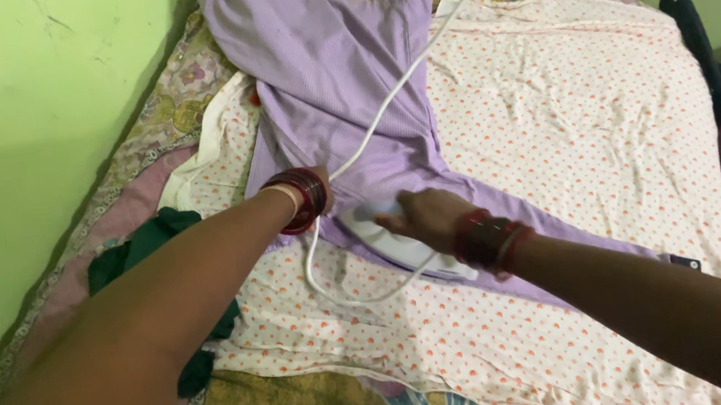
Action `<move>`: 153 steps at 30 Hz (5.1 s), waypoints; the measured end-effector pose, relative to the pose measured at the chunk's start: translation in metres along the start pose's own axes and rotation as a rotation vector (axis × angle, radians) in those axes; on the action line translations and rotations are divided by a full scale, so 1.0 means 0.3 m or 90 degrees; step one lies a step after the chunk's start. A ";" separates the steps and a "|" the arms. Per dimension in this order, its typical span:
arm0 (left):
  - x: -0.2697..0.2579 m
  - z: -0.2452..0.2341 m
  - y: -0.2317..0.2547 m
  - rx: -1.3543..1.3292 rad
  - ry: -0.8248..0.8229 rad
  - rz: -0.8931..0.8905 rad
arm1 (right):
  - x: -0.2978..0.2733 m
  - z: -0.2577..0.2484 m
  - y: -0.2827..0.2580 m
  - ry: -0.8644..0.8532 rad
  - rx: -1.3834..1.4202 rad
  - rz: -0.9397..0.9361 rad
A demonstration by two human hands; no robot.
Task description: The person irons a light purple shirt on a bed, smoothing the sleeves and body with an electric iron. After finishing the shirt, the person picks up a dark green top, lays it flat, and irons it similarly.
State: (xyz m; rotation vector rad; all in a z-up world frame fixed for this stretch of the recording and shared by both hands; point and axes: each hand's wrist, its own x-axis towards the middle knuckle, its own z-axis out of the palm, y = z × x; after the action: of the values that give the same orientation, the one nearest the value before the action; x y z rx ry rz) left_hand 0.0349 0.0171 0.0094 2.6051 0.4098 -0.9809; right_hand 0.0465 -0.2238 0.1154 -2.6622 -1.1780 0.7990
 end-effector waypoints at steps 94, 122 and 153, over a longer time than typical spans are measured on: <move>-0.140 0.470 0.842 0.112 0.473 0.361 | -0.888 0.316 0.992 0.182 0.235 0.621; -0.188 0.440 0.860 0.106 0.505 0.352 | -0.513 -0.247 1.328 0.470 0.165 0.364; -0.319 0.426 0.591 0.208 0.390 0.554 | -0.507 0.149 1.287 0.596 -0.156 0.353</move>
State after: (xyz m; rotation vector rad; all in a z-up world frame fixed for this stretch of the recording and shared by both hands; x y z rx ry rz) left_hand -0.0421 -0.2084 0.0187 2.8430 -0.7743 0.0561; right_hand 0.1911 -0.6034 0.0195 -2.9603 -0.3101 -0.5949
